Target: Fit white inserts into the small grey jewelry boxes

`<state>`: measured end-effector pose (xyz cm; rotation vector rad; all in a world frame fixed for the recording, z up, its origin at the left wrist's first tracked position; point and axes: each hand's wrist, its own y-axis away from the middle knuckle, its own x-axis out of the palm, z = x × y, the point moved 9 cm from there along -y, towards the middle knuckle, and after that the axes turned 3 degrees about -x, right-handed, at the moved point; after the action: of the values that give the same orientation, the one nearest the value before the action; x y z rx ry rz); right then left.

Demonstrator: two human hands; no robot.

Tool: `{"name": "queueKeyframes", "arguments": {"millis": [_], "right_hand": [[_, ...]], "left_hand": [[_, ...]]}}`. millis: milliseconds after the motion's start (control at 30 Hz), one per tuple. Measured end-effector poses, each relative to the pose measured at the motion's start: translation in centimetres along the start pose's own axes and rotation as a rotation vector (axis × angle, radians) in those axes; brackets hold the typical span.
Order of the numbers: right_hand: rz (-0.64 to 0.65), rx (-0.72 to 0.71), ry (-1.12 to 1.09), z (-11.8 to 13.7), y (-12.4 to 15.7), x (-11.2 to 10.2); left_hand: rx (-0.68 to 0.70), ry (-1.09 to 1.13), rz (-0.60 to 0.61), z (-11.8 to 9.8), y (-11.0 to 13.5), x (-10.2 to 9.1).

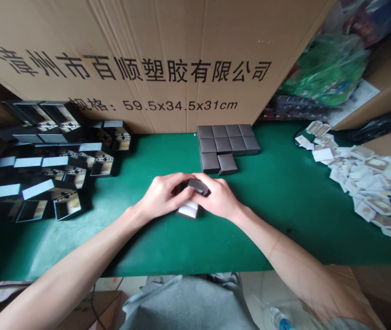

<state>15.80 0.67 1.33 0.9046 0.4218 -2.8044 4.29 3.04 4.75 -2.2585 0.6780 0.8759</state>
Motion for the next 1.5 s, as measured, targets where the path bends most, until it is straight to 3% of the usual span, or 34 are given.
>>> {"name": "queueKeyframes", "arguments": {"millis": [1500], "right_hand": [[0.001,-0.005,0.007,-0.06,0.00,0.06]], "left_hand": [[0.019,-0.003,-0.006,-0.14,0.00,-0.02]]}}
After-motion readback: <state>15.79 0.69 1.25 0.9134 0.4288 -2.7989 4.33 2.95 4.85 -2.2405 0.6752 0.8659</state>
